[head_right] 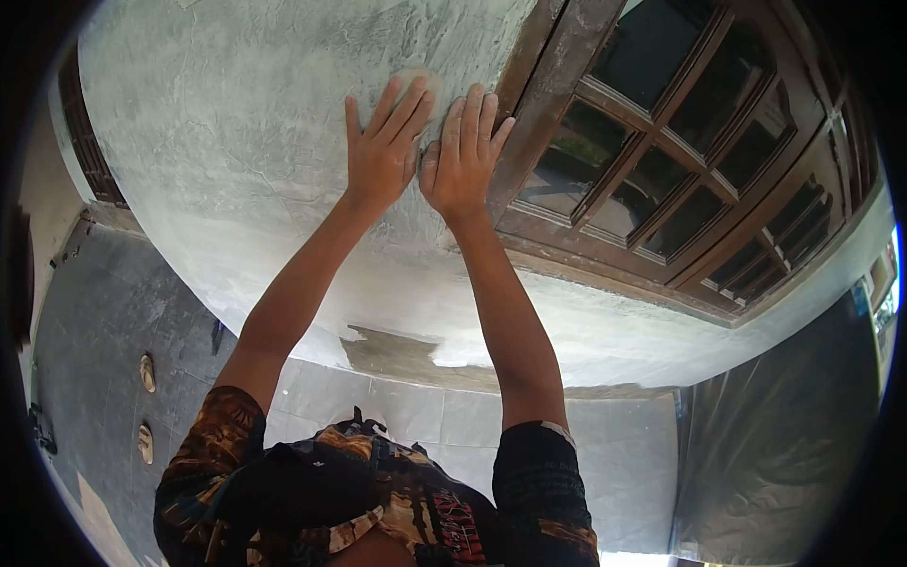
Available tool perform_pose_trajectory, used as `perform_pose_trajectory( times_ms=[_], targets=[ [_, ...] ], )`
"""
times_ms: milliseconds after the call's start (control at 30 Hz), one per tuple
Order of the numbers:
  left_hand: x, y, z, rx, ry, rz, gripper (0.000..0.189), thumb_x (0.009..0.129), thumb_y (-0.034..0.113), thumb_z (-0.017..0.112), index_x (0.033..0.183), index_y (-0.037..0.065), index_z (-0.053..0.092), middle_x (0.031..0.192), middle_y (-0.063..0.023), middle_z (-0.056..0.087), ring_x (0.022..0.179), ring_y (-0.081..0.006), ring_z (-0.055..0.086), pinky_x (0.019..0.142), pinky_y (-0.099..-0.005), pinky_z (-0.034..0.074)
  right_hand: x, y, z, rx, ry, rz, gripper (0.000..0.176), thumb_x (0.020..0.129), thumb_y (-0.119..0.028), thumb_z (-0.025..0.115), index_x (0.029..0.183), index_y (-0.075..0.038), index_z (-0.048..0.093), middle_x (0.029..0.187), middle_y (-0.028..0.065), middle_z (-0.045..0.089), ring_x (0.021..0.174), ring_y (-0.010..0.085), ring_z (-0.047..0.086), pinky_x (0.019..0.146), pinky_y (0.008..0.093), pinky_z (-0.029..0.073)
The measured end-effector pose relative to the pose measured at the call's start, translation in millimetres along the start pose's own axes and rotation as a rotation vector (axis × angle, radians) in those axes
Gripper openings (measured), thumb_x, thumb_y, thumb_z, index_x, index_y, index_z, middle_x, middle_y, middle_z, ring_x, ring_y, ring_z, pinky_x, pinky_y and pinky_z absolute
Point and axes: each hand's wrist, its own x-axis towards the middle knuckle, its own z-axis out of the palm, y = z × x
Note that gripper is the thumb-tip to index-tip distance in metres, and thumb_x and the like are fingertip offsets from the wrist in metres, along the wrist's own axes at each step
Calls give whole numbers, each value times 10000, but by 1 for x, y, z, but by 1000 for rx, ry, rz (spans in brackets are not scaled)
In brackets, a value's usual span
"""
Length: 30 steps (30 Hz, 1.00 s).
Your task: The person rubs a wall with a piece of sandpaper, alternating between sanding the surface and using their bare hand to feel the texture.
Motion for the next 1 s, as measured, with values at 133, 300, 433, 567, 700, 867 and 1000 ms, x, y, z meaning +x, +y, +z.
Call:
perform_pose_trajectory(
  times_ms=[133, 300, 433, 567, 700, 867, 1000],
  targets=[
    [33, 10, -1, -84, 35, -14, 497, 887, 49, 596, 1373, 148, 602, 1533, 21, 480, 1469, -212, 366, 1154, -653, 169, -2, 0, -3, -9, -25, 4, 565, 937, -195, 405, 1397, 131, 444, 1537, 348, 329, 1465, 525, 229, 1153, 694, 53],
    [-33, -8, 6, 38, -25, 17, 477, 900, 86, 603, 1373, 155, 601, 1543, 19, 469, 1472, -214, 361, 1158, -652, 135, -1, 0, -2, 7, -29, -10, 557, 1006, -219, 352, 1444, 122, 387, 1552, 354, 295, 1469, 536, 207, 1165, 663, 57],
    [59, 14, -1, -77, 78, 6, 470, 892, 119, 622, 1357, 185, 615, 1522, 77, 485, 1451, -161, 382, 1158, -639, 175, -2, 1, -2, 1, -15, -10, 560, 928, -180, 439, 1395, 130, 449, 1545, 342, 321, 1466, 523, 233, 1148, 700, 65],
    [-68, -8, 9, -21, -68, -27, 433, 954, 121, 555, 1383, 170, 587, 1539, 34, 470, 1464, -205, 368, 1149, -666, 155, -2, 2, -4, 39, -16, -10, 544, 950, -188, 418, 1388, 133, 459, 1539, 340, 334, 1469, 517, 231, 1150, 696, 53],
    [30, 9, -4, -3, -13, 19, 436, 943, 106, 554, 1376, 145, 593, 1567, 25, 435, 1479, -206, 347, 1149, -669, 148, -2, 1, 0, 27, 7, -3, 543, 963, -201, 405, 1388, 132, 460, 1544, 332, 334, 1469, 516, 234, 1151, 696, 52],
    [-28, 1, 6, -19, -56, -14, 480, 922, 104, 588, 1398, 166, 574, 1553, 29, 449, 1480, -208, 336, 1145, -681, 157, -2, 5, -2, 29, -18, -14, 542, 971, -207, 403, 1394, 127, 456, 1548, 327, 331, 1467, 516, 237, 1147, 699, 65],
    [-1, 5, 0, 20, -26, -21, 479, 920, 93, 585, 1395, 157, 576, 1556, 21, 444, 1479, -220, 340, 1152, -671, 155, -4, -1, -1, 22, -1, -6, 543, 973, -202, 403, 1406, 123, 444, 1547, 329, 330, 1464, 519, 240, 1143, 703, 83]
  ],
)
